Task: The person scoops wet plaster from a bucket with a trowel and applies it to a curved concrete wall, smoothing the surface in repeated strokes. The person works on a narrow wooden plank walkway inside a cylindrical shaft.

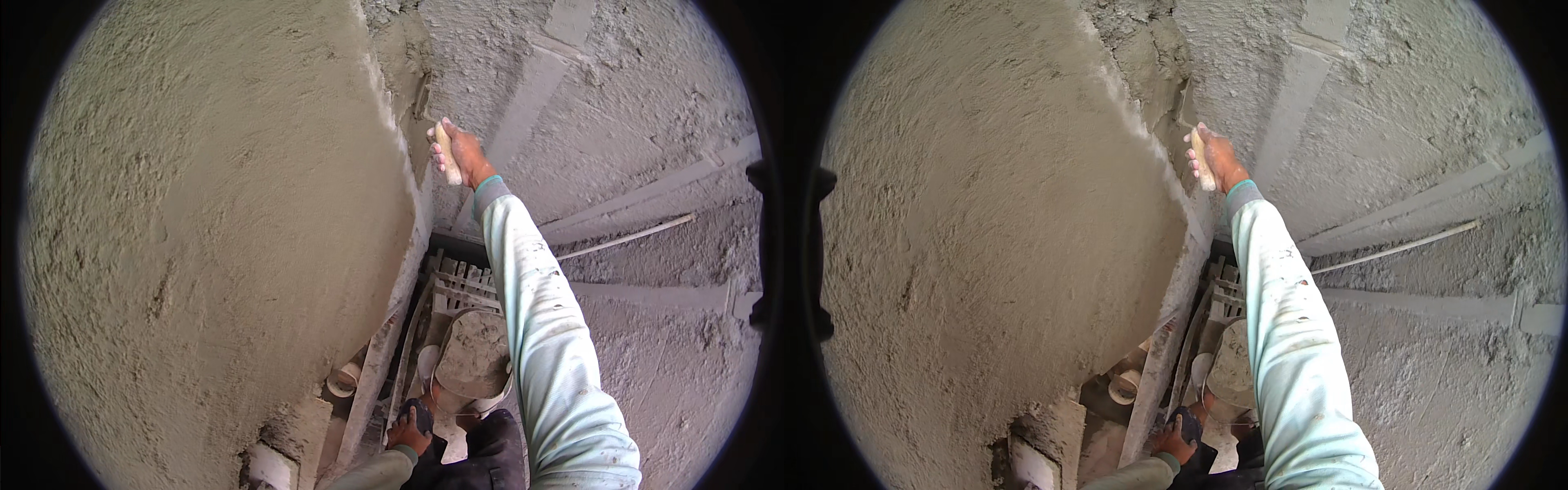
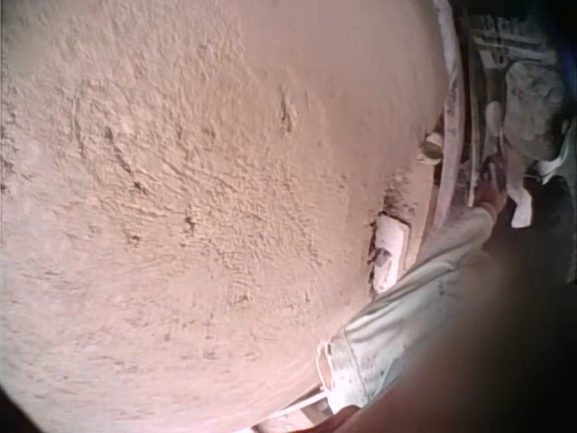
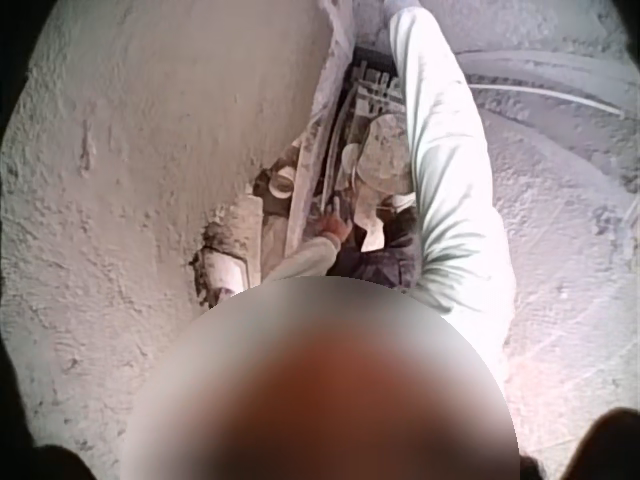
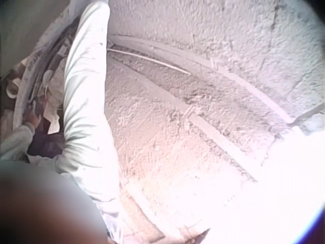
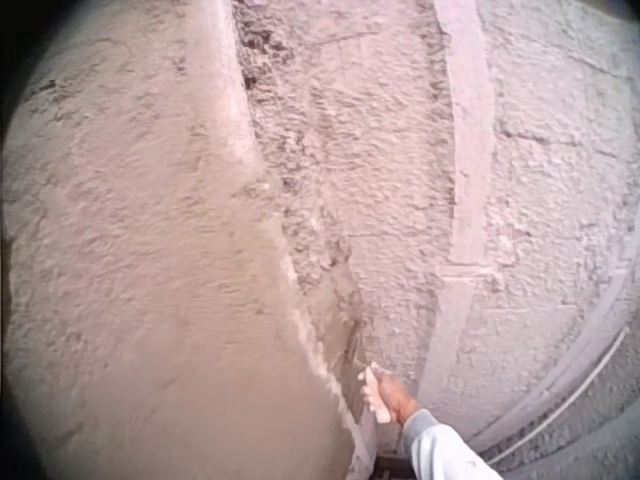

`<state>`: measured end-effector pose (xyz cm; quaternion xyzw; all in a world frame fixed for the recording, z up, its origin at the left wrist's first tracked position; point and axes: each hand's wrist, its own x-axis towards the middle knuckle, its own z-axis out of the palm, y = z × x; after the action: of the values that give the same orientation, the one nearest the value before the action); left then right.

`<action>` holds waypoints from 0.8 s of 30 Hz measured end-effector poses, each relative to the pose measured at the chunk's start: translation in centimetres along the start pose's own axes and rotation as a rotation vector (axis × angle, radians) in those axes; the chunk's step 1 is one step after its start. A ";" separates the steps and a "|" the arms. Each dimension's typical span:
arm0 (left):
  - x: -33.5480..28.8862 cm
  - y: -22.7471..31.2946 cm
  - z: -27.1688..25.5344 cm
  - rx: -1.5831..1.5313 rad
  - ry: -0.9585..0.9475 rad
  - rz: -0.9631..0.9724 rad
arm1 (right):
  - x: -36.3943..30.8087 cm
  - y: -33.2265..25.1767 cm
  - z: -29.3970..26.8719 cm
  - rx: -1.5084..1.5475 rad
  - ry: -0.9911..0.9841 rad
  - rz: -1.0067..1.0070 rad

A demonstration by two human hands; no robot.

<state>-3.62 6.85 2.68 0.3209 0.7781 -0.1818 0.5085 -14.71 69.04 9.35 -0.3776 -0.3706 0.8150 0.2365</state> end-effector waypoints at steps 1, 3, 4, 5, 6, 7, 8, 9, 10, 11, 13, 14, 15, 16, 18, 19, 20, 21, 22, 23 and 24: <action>0.1 -0.2 0.2 -0.027 0.018 0.009 | 0.5 -0.5 -0.1 0.021 -0.047 -0.027; 0.3 -0.6 0.7 -0.056 0.028 0.014 | 1.0 -1.1 -0.2 0.045 -0.056 -0.049; 0.5 -0.7 0.9 -0.056 0.022 0.012 | 1.2 -1.3 -0.2 0.072 -0.092 -0.071; 0.6 -0.8 1.1 -0.045 0.012 0.003 | 1.2 -1.5 -0.1 0.055 -0.101 -0.084; 0.6 -0.9 1.4 -0.060 0.023 0.012 | 1.1 -1.8 0.1 0.033 -0.090 -0.090; 0.7 -0.9 1.6 -0.066 0.028 0.012 | 0.9 -2.0 0.5 0.005 -0.057 -0.073; 0.7 -0.9 1.7 -0.071 0.033 0.014 | 0.6 -2.3 0.8 -0.007 -0.083 -0.137; 0.7 -0.9 1.8 -0.075 0.043 0.021 | 0.3 -2.7 1.3 -0.026 -0.087 -0.178; 0.6 -0.8 1.9 -0.080 0.050 0.027 | -0.1 -3.0 1.9 -0.045 -0.099 -0.248; 0.5 -0.8 2.0 -0.069 0.039 0.020 | -0.6 -3.4 2.4 -0.067 -0.072 -0.227; 0.4 -0.7 2.1 -0.071 0.049 0.023 | -1.8 -4.1 3.7 -0.123 -0.014 -0.254; 0.3 -0.7 2.2 -0.054 0.055 0.018 | -2.6 -4.3 4.3 -0.138 0.037 -0.233; 0.4 -0.6 2.3 -0.063 0.051 0.025 | -3.4 -4.4 5.0 -0.177 -0.009 -0.285; 0.3 -0.6 2.4 -0.060 0.051 0.031 | -4.2 -4.5 5.6 -0.221 0.007 -0.303; 0.3 -0.5 2.6 -0.053 0.067 0.037 | -5.9 -4.6 7.0 -0.271 0.018 -0.343; 0.3 -0.5 2.7 -0.046 0.075 0.039 | -6.8 -4.6 7.7 -0.326 0.072 -0.344; 0.3 -0.4 2.8 -0.028 0.057 0.037 | -7.5 -4.7 8.3 -0.379 0.096 -0.373; 0.4 -0.3 2.8 -0.036 0.074 0.043 | -8.2 -4.8 9.0 -0.423 0.111 -0.443; 0.2 -0.3 2.8 -0.031 0.053 0.035 | -8.9 -4.7 9.6 -0.474 0.133 -0.468; 0.1 -0.3 2.8 -0.011 0.039 0.018 | -9.6 -4.5 10.1 -0.529 0.163 -0.470; 0.0 -0.2 2.8 -0.021 0.036 0.034 | -10.3 -4.2 10.4 -0.572 0.180 -0.546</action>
<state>-1.88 5.03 1.53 0.3319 0.7833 -0.1593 0.5008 -16.23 60.35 21.76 -0.3857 -0.6467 0.5502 0.3611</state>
